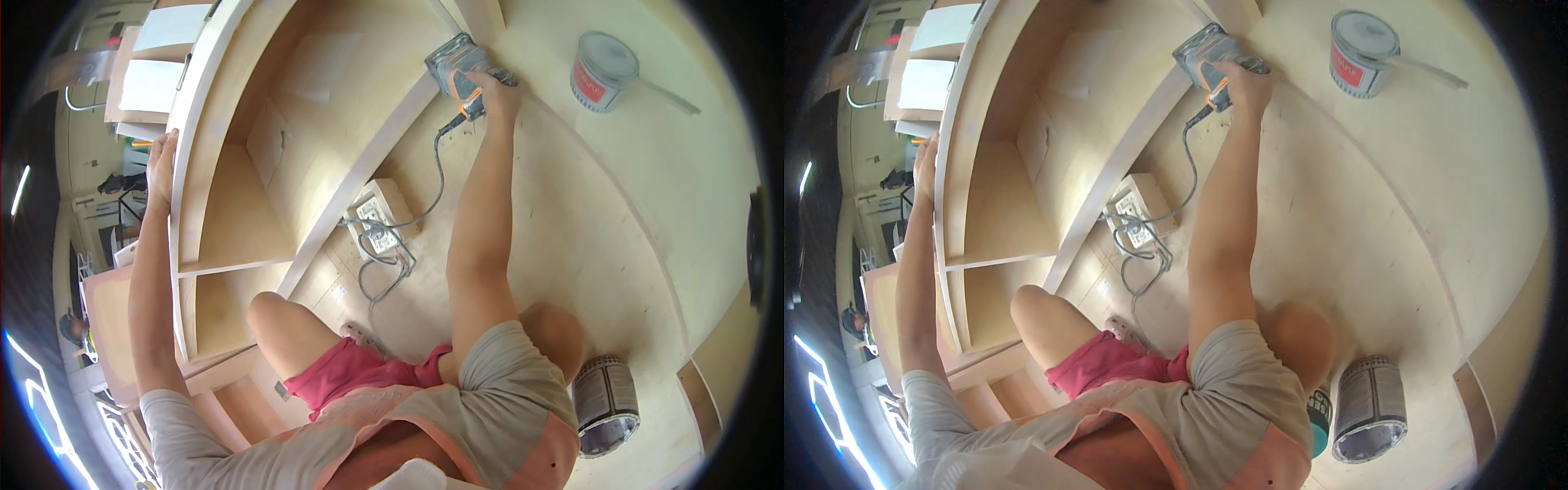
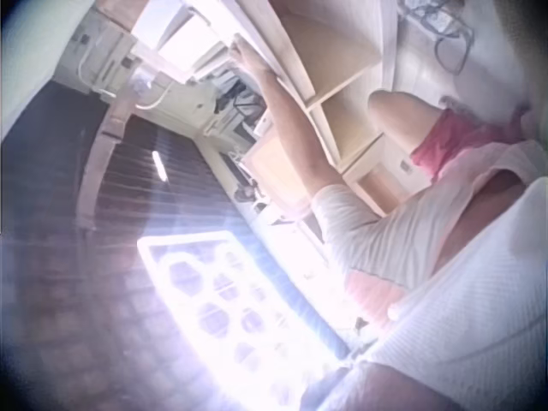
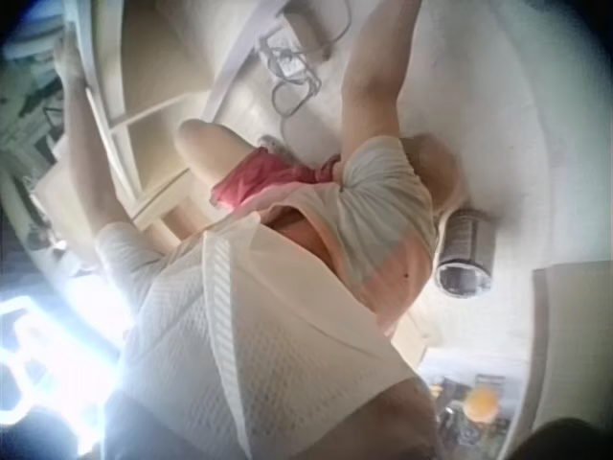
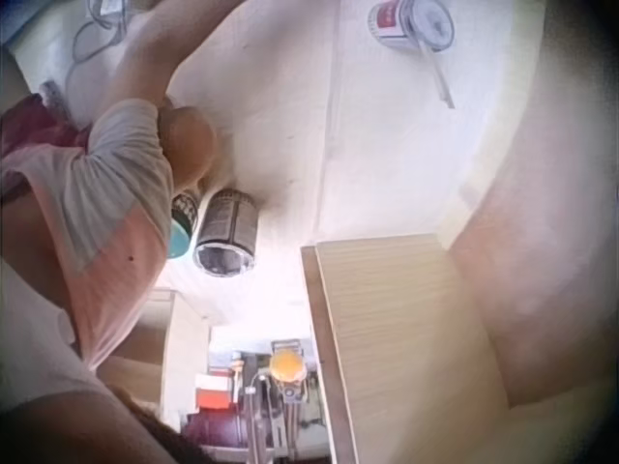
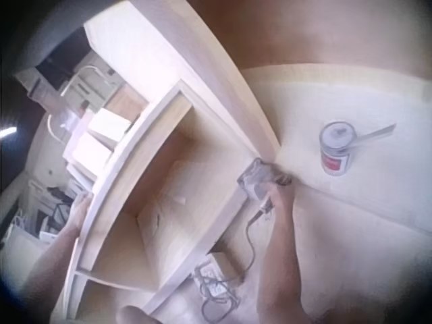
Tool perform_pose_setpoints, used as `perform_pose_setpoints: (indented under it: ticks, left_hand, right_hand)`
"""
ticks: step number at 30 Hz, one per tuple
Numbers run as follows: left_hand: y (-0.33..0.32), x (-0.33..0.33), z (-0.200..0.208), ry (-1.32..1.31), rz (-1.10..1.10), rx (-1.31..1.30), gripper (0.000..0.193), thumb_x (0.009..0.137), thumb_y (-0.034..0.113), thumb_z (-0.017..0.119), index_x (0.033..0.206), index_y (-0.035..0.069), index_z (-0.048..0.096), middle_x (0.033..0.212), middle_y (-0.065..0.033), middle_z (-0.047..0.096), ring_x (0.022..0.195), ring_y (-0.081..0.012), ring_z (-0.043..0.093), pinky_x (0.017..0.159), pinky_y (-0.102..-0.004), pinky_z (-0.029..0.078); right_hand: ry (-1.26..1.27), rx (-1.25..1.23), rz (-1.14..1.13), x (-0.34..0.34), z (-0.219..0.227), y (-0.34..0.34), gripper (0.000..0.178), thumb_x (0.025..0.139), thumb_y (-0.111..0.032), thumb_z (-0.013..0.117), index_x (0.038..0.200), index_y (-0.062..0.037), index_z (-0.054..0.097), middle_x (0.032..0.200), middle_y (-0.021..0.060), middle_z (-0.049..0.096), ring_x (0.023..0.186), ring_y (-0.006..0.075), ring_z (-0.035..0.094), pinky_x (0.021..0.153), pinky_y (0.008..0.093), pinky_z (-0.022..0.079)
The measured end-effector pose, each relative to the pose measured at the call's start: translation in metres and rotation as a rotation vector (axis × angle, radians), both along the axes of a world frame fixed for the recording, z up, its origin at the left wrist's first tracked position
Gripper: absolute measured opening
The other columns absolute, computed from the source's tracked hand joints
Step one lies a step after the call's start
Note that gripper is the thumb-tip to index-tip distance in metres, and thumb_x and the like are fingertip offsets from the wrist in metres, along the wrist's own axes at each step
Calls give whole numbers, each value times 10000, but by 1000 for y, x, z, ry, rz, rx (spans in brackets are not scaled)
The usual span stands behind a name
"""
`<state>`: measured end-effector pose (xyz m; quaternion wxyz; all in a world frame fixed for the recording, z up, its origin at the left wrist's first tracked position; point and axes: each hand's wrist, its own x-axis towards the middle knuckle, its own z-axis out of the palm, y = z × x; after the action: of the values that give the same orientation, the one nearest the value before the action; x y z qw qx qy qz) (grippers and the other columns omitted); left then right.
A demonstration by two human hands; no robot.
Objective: The person sands the interior shelves, edges, and exterior surfaces of a wooden cabinet using a power sander.
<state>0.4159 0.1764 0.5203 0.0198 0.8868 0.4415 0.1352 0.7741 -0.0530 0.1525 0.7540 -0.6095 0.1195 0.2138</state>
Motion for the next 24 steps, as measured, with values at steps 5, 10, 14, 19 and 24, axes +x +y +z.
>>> perform_pose_setpoints:
  ticks: [5,10,14,19,24]
  left_hand:
    - [-14,15,-10,-154,154,-148,491,902,422,555,1110,-21,592,988,-79,605,935,-148,522,864,-263,403]
    - [-20,15,-6,-98,155,-100,533,878,442,580,1111,-36,603,1012,-111,627,947,-154,549,862,-266,417]
    - [-28,28,-7,-136,162,-160,554,860,465,588,1093,-36,614,1002,-126,638,941,-162,565,861,-275,421]
    - [-39,34,-8,-104,175,-60,589,842,500,594,1093,-33,615,1032,-152,619,960,-204,572,877,-301,428]
    - [-13,12,-14,-136,177,-119,658,818,565,580,1109,-25,610,1110,-207,563,1033,-270,558,919,-341,419]
  right_hand:
    - [-25,-93,116,5,73,-25,885,553,-225,800,1230,118,345,1163,271,524,1082,359,554,913,375,461]
    - [-109,-84,68,1,125,-10,843,564,-231,784,1197,119,351,1158,284,519,1066,375,560,904,383,465]
    - [-146,-55,108,12,168,-12,852,576,-228,778,1208,123,327,1154,299,514,1073,378,556,917,382,460]
    - [-207,-73,45,4,198,-3,876,577,-235,779,1219,138,313,1150,306,515,1086,374,555,919,375,460]
    - [-186,-112,118,5,234,0,888,585,-231,777,1228,164,308,1154,300,521,1083,369,560,918,362,459]
